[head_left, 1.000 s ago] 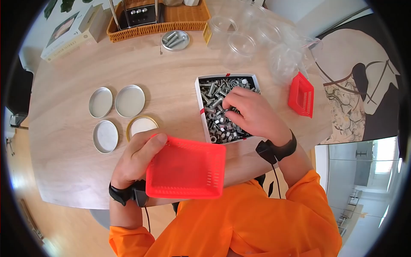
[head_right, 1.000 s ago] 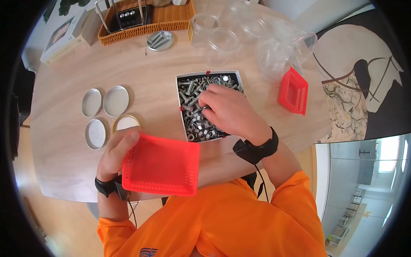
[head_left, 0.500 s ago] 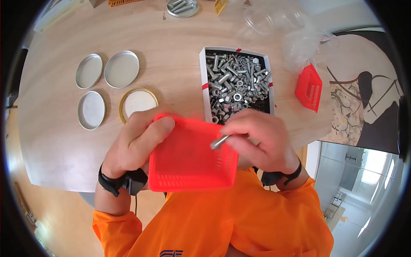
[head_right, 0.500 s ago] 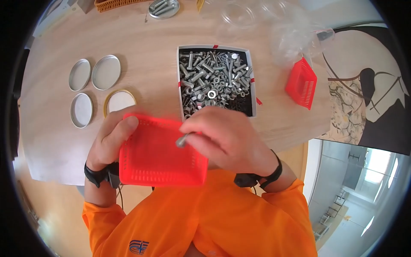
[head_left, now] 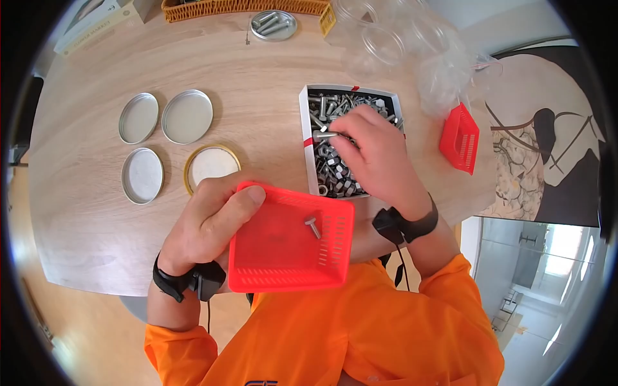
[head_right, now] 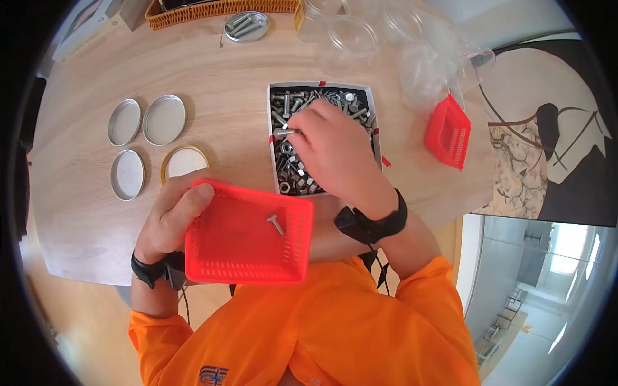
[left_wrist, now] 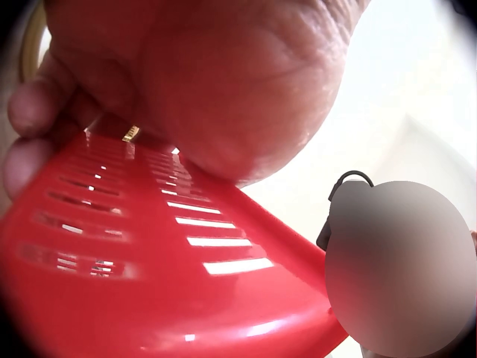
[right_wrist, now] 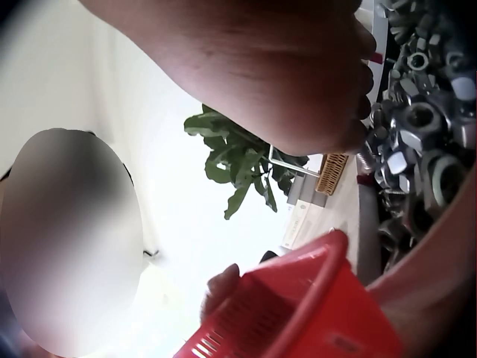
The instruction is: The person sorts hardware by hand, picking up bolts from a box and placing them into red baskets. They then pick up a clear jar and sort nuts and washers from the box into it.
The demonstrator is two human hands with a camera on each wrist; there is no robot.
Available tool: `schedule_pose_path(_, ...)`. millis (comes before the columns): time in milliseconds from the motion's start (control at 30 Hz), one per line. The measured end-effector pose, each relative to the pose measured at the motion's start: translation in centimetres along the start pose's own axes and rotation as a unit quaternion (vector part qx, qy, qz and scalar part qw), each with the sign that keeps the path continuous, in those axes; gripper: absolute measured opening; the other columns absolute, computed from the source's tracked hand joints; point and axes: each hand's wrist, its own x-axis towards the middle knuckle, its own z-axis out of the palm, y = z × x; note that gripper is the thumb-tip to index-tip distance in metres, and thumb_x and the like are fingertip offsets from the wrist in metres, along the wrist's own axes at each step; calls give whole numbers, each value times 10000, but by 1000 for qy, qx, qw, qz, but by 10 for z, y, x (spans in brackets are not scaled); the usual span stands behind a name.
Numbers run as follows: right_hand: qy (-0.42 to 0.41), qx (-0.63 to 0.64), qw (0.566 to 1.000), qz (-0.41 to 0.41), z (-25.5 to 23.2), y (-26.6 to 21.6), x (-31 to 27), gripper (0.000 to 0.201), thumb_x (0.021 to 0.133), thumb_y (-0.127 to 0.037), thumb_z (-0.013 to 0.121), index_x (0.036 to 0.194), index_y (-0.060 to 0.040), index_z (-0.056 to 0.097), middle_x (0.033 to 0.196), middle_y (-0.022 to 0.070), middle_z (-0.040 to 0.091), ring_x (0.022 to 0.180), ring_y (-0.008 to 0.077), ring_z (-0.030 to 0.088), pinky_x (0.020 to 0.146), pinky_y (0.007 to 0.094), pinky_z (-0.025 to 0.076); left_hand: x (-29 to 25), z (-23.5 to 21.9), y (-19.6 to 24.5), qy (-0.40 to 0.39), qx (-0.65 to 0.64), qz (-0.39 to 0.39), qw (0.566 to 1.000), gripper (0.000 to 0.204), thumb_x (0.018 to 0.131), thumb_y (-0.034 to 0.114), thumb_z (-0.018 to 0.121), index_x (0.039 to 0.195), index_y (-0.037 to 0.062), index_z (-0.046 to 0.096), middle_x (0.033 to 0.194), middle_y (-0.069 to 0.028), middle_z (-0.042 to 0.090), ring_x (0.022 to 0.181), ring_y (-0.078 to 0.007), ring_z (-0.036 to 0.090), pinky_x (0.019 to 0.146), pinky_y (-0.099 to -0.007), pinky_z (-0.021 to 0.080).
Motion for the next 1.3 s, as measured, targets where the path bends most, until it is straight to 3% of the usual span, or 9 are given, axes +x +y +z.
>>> schedule_pose_path(133,-16,137,988,71,-29,-13,-12,87,929,-81,706,1006,-41,694,916,86,633,774,259,629,711,365,505,2,0,-1,4,-1,-9,1000,387,1048,274,522,994,-72,686,805,-82,682,772,-153,607,699,-327,486)
schedule_pose_path(233,-87,238,967,-18,-39,-24,-25,98,950,-88,693,1031,-34,698,913,84,623,777,231,616,698,349,493,3,2,-3,13,-2,-2,1000,396,1051,280,524,998,-78,687,802,-82,690,769,-145,607,696,-323,491)
schedule_pose_path(467,-21,59,996,59,-21,4,5,214,910,-116,715,1109,-44,681,948,118,655,909,317,650,743,385,524,3,4,-4,-1,5,-2,1000,360,1048,244,540,1035,-82,692,837,-84,704,800,-143,622,726,-313,505)
schedule_pose_path(567,-17,-89,996,-17,-5,14,16,248,891,-143,729,1118,-60,670,954,122,670,929,333,668,750,412,539,4,7,-2,-6,3,-1,1000,349,1047,233,547,1050,-84,692,856,-85,707,813,-141,624,736,-311,506)
schedule_pose_path(867,-50,202,968,143,-40,-16,-9,172,910,-142,735,1027,-44,655,886,71,687,728,209,677,654,336,536,12,21,-7,-76,7,-40,996,387,1078,272,524,1169,-68,685,968,-95,732,908,-149,657,825,-314,528)
schedule_pose_path(1000,-55,257,964,46,-33,-26,-25,146,943,-139,711,1044,-43,668,866,68,668,677,192,645,622,317,519,12,33,-20,-91,-20,10,996,470,1089,370,535,1216,-64,663,1074,-98,724,973,-150,655,871,-316,525)
schedule_pose_path(1167,5,3,1000,-1,-4,5,21,200,904,-147,703,1085,-61,696,983,131,690,919,368,669,776,463,537,7,29,-28,-102,-13,50,993,463,1105,353,534,1249,-63,676,1095,-146,744,992,-179,684,888,-332,538)
schedule_pose_path(1267,-51,-44,998,-12,10,13,31,200,916,-148,711,1085,-45,686,962,139,669,864,332,675,739,410,531,10,24,-28,-105,3,52,993,494,1102,388,533,1239,-65,674,1056,-116,736,967,-160,664,870,-314,526)
schedule_pose_path(1300,-47,-33,998,10,10,12,30,154,916,-118,718,1039,-38,671,921,96,649,792,251,663,706,360,523,10,19,-31,-112,18,49,992,522,1098,419,529,1224,-67,672,1045,-96,725,954,-150,647,861,-305,514)
